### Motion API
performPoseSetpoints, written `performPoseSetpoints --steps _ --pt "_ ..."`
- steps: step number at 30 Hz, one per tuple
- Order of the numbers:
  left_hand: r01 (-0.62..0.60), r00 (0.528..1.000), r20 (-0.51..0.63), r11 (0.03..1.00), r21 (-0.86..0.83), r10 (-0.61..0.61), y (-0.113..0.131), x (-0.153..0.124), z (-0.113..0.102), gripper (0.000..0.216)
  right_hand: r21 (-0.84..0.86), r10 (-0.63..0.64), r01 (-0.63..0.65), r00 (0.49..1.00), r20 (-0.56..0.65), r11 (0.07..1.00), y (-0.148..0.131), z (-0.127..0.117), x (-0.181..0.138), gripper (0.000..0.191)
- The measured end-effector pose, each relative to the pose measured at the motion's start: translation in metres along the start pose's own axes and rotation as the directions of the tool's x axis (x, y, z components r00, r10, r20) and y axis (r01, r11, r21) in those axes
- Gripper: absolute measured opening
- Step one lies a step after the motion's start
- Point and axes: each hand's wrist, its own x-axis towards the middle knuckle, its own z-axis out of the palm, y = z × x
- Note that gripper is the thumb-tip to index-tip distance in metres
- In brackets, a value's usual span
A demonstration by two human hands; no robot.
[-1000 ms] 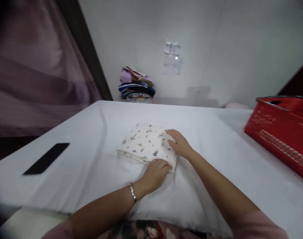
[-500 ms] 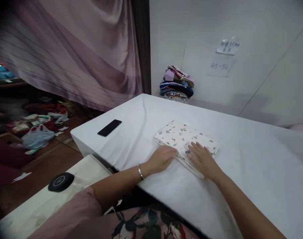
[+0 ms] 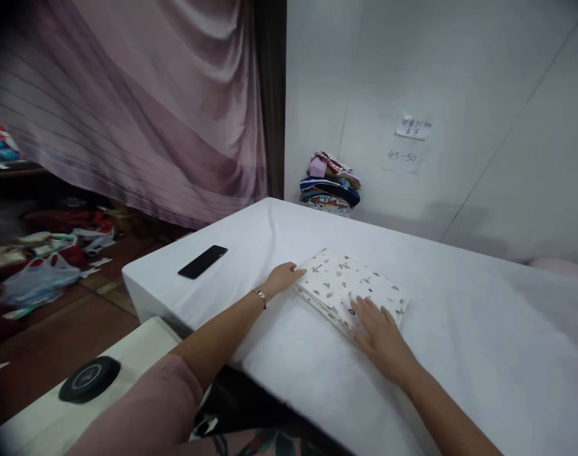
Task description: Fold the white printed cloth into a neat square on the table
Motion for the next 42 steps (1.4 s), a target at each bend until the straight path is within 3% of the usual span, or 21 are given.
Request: performPoseSetpoints --steps 3,6,10,14,17,20,25,31,35,39,42 --pt "0.019 0.993 0.115 0.998 0.056 -0.026 0.011 0.015 0.000 0.049 0.003 0.184 -0.184 0.980 -0.075 0.983 0.032 -0.016 0.021 0.055" --pt "0.026 0.982 0.187 0.998 0.065 -0.037 0.017 0.025 0.000 0.040 0.012 0.327 -0.326 0.943 -0.060 0.945 0.073 -0.025 0.048 0.056" --pt "0.028 0.985 0.171 0.998 0.047 -0.036 0.017 0.027 0.003 0.034 0.042 0.436 -0.439 0.898 0.068 0.898 0.113 -0.028 0.083 0.060" --pt "0.002 0.989 0.150 1.000 0.031 -0.006 0.012 0.033 0.002 0.032 0.090 0.440 -0.456 0.884 0.158 0.885 0.127 -0.028 0.099 0.057" --pt "-0.058 0.989 0.135 0.998 -0.001 0.058 0.016 0.056 -0.001 0.034 0.148 0.454 -0.505 0.846 0.280 0.850 0.130 -0.028 0.084 0.060" --pt "-0.151 0.983 0.086 0.982 -0.118 0.161 0.032 0.090 0.004 0.042 0.265 0.554 -0.653 0.749 0.362 0.710 0.127 -0.023 0.046 0.072" --pt "0.046 0.982 0.188 0.942 -0.332 0.019 0.057 0.125 0.033 0.054 0.318 0.664 -0.765 0.643 0.381 0.559 0.106 -0.020 -0.006 0.072" --pt "0.184 0.963 0.261 0.880 -0.439 -0.071 0.046 0.105 0.027 0.059 0.403 0.538 -0.764 0.643 0.546 0.504 0.097 -0.044 0.015 0.058" --pt "0.272 0.919 0.390 0.801 -0.533 -0.053 0.042 0.074 0.016 0.056 0.469 0.544 -0.748 0.664 0.513 0.470 0.096 -0.046 0.046 0.058" --pt "0.326 0.900 0.407 0.864 -0.384 -0.158 0.045 0.058 0.014 0.052 0.534 0.544 -0.744 0.663 0.515 0.402 0.094 -0.038 0.061 0.055" --pt "0.232 0.938 0.333 0.895 -0.381 -0.101 0.045 0.048 0.013 0.050 0.608 0.540 -0.712 0.685 0.489 0.352 0.094 -0.032 0.062 0.044"
